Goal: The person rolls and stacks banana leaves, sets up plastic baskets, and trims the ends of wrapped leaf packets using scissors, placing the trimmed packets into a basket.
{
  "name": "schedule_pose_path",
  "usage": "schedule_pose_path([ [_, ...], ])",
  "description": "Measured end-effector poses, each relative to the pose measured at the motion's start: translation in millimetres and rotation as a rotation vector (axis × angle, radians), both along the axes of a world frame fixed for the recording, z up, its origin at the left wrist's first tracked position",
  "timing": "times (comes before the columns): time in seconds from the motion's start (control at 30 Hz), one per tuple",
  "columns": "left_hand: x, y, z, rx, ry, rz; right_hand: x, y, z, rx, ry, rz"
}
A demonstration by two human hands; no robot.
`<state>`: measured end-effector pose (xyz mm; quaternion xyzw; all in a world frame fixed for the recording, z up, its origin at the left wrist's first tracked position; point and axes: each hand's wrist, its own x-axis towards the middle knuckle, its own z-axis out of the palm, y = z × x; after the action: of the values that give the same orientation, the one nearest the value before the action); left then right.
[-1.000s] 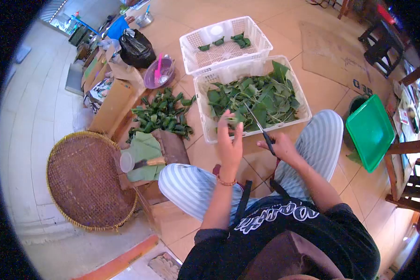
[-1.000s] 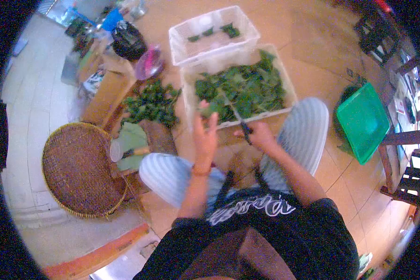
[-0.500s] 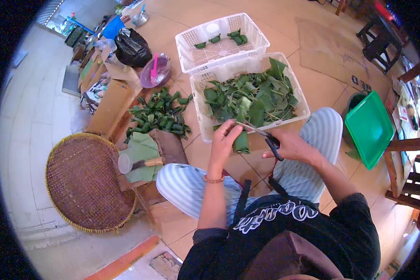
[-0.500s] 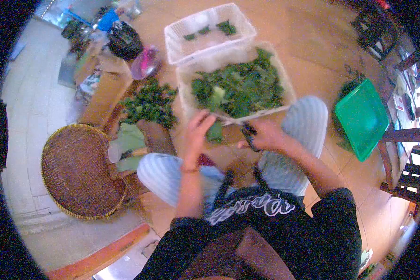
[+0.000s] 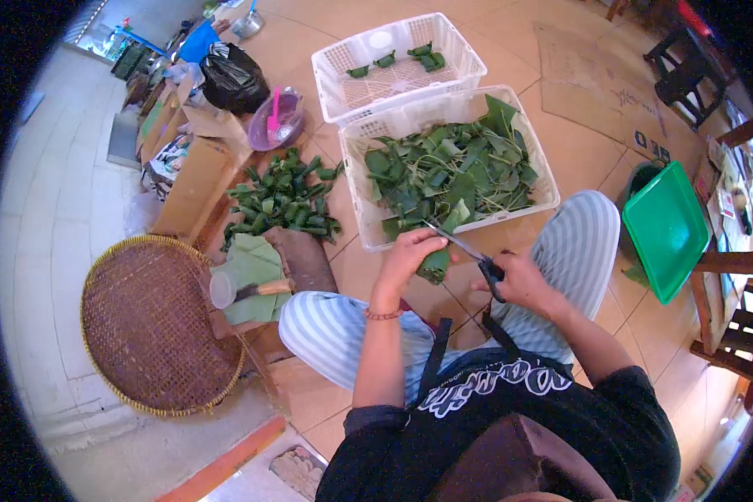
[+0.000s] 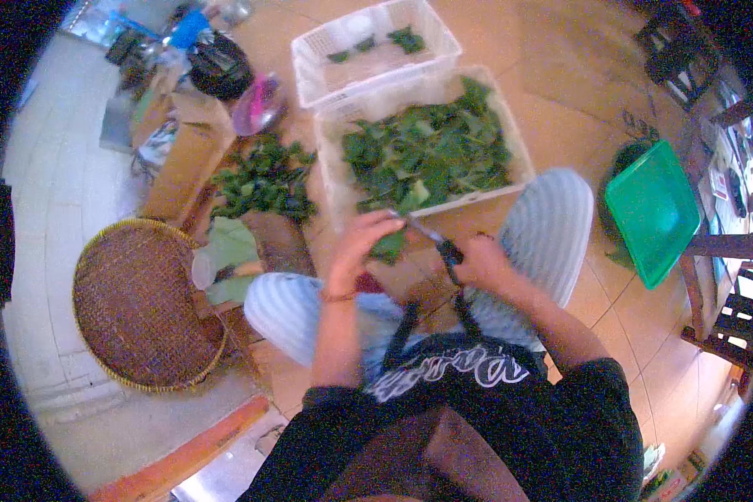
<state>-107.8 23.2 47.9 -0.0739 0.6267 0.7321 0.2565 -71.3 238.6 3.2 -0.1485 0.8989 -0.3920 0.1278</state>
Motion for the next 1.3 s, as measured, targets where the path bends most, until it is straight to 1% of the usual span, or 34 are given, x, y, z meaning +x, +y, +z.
schedule_pose_path([
  [0.03, 4, -1, 2, -0.014, 0.031, -0.016, 5, 1, -7, -0.019, 0.007, -0.004],
  [0.07, 3, -1, -1, -0.014, 0.004, -0.026, 8, 3, -12, -0.037, 0.015, -0.007],
  [0.1, 3, -1, -4, -0.014, -0.023, -0.035, 7, 3, -5, -0.004, -0.077, -0.003],
  [0.17, -5, -4, -31, 0.012, -0.195, -0.039, 6, 3, 18, 0.062, -0.260, 0.007],
  [0.2, -11, -8, -45, -0.119, -0.010, -0.045, 5, 3, 5, 0.019, -0.173, -0.046],
  [0.23, -19, -11, -49, -0.249, 0.174, -0.052, 5, 3, -13, -0.023, -0.089, -0.099],
  [0.27, -34, -13, -52, -0.267, 0.167, 0.027, 5, 4, -29, -0.066, -0.003, -0.152],
  [0.3, -49, -12, -47, -0.283, 0.161, 0.106, 3, 3, -25, -0.112, -0.106, -0.189],
  [0.33, -74, -8, -32, -0.182, -0.037, 0.269, -1, 2, -17, -0.157, -0.209, -0.227],
  [0.37, -102, -14, -31, -0.018, 0.083, 0.312, -4, 2, -13, -0.203, -0.310, -0.266],
  [0.4, -129, -23, -30, 0.146, 0.201, 0.350, -5, 1, -14, -0.204, -0.327, -0.268],
  [0.47, -173, -37, -14, 0.403, 0.344, 0.432, -6, 1, -15, -0.202, -0.360, -0.276],
  [0.57, -189, -36, -13, 0.185, 0.396, 0.548, -5, 0, -11, -0.119, -0.260, -0.204],
  [0.6, -190, -36, -28, 0.033, 0.346, 0.437, -6, 0, -13, -0.118, -0.195, -0.186],
  [0.67, -188, -37, -94, -0.267, 0.239, 0.207, -6, -1, -22, -0.117, -0.066, -0.151],
  [0.73, -169, -31, -165, -0.777, 0.423, 0.034, -4, -2, -29, -0.052, -0.175, -0.156],
  [0.77, -154, -21, -179, -0.897, 0.378, 0.017, -3, -2, -31, -0.017, -0.222, -0.160],
  [0.8, -149, -23, -223, -1.075, 0.446, -0.051, -3, -2, -31, -0.057, -0.220, -0.148],
  [0.83, -145, -25, -259, -1.167, 0.387, -0.220, -2, -3, -31, -0.097, -0.215, -0.138],
  [0.87, -135, -21, -267, -1.133, 0.324, -0.147, -2, -4, -31, -0.138, -0.209, -0.130],
  [0.9, -132, -14, -275, -1.140, 0.192, -0.140, -2, -4, -29, -0.155, -0.158, -0.139],
  [0.93, -127, -13, -276, -1.145, 0.233, -0.136, -2, -5, -31, -0.125, -0.155, -0.137],
  [1.0, -131, -9, -279, -1.152, 0.116, -0.165, -4, -5, -35, -0.065, -0.157, -0.128],
  [1.03, -133, -9, -289, -1.140, 0.089, -0.171, -4, -7, -33, -0.031, -0.160, -0.132],
  [1.1, -136, -11, -301, -1.125, 0.033, -0.178, -4, -7, -34, -0.033, -0.170, -0.097],
  [1.2, -133, -5, -294, -1.202, -0.068, -0.157, -11, -12, -20, -0.057, -0.170, -0.083],
  [1.23, -133, -7, -304, -1.213, -0.041, -0.174, -11, -14, -15, -0.066, -0.172, -0.088],
  [1.27, -135, -12, -314, -1.112, -0.027, -0.140, -10, -14, -20, -0.096, -0.130, -0.103],
  [1.3, -137, -17, -310, -1.010, -0.017, -0.106, -10, -14, -26, -0.125, -0.089, -0.116],
])
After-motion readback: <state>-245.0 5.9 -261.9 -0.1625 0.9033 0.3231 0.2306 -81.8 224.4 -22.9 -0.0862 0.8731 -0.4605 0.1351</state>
